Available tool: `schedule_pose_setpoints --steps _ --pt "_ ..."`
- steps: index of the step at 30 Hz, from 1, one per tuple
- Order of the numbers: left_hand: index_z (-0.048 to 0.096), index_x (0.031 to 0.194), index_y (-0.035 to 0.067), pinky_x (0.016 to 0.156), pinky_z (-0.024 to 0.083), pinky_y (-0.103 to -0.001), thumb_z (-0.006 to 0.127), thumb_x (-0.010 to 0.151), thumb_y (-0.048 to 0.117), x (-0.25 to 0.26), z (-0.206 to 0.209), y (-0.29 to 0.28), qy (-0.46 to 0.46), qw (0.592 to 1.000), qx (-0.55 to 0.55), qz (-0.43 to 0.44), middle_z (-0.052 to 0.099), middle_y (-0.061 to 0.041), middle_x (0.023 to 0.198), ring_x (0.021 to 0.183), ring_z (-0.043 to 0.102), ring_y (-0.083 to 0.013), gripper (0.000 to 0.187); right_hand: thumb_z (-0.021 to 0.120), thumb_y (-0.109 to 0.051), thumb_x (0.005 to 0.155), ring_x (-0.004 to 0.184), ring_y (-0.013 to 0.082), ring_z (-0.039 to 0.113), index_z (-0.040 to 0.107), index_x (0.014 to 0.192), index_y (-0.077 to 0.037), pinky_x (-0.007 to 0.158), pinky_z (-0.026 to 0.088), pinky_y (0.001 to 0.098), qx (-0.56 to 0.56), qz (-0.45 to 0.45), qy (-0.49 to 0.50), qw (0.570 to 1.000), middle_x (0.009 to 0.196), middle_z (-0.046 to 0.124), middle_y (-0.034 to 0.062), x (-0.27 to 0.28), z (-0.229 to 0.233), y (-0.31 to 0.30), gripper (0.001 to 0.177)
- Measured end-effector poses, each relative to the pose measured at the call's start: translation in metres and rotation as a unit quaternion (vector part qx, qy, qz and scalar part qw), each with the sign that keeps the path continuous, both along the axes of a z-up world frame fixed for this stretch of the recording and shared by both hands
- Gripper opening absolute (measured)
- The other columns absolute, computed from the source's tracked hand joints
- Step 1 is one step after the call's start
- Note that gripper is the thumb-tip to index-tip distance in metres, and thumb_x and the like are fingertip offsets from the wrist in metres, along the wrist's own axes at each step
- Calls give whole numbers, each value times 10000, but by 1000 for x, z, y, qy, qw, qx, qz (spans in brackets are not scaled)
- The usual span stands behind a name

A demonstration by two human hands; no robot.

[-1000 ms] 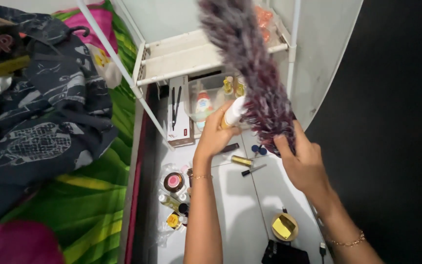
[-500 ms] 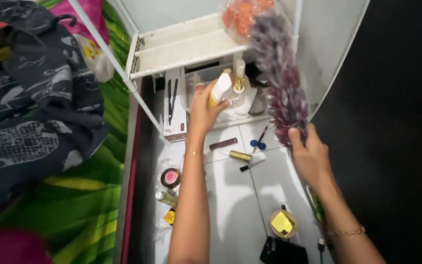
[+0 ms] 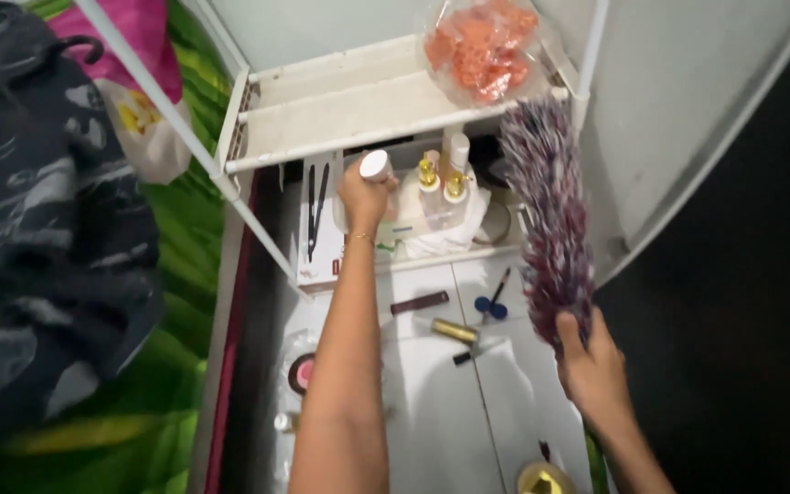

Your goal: The person organizes various cosmetic items on a white tiled floor next to a white metal shelving unit. They pick up bottles, jars, and makeup containers one by one, wipe them with a purple duster, and place them into a clear plastic organizer on the lower shelf.

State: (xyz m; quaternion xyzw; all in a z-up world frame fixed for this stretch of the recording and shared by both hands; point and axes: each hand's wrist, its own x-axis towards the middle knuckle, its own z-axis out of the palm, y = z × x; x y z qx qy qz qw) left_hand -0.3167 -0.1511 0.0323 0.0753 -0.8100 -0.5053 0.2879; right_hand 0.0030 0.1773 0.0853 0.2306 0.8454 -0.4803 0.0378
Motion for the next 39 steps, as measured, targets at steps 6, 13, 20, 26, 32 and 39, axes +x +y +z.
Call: schedule_pose_setpoints --steps 6,13,20,26,32,39 --pt "742 1012 194 859 546 -343 878 640 120 -5 10 45 -35 996 79 18 797 1 922 867 731 -181 403 464 -533 958 1139 371 677 551 1472 -256 982 470 429 -25 -30 -121 992 1231 729 194 -9 -15 1 589" --pt "535 1281 95 836 615 -347 770 718 -62 -59 -30 52 29 969 241 -39 767 -132 1013 924 740 -225 630 393 -610 959 1162 338 649 381 1574 -320 1028 454 455 -66 -53 -279 957 1350 644 143 -34 27 -25 680" --pt "601 1151 107 924 525 -329 701 848 250 -55 -17 68 -94 956 257 -106 725 -114 1142 1042 670 -193 350 400 -625 963 1096 340 663 445 1511 -312 1012 448 445 -35 -67 -293 953 1249 676 157 -39 1 -13 632" --pt "422 1511 147 1162 364 -356 536 899 453 -46 7 81 -159 937 256 -174 500 -73 1561 1415 498 -224 694 492 -517 1012 748 307 610 525 1441 -279 711 468 419 -59 -100 -265 957 969 649 186 -38 11 -14 492" --pt "364 1563 108 1204 313 -385 541 892 510 -43 2 82 -138 926 281 -212 389 -103 1632 1488 396 -249 802 498 -502 1014 752 300 597 575 1398 -263 740 440 404 -61 -102 -255 960 898 656 197 -38 22 -16 458" --pt "211 1615 63 1266 166 -385 471 886 611 -49 -7 73 -161 927 254 -223 177 -102 1710 1572 189 -239 948 511 -492 1036 576 253 477 588 1331 -246 536 378 385 -76 -104 -249 960 710 555 167 -37 27 -20 392"
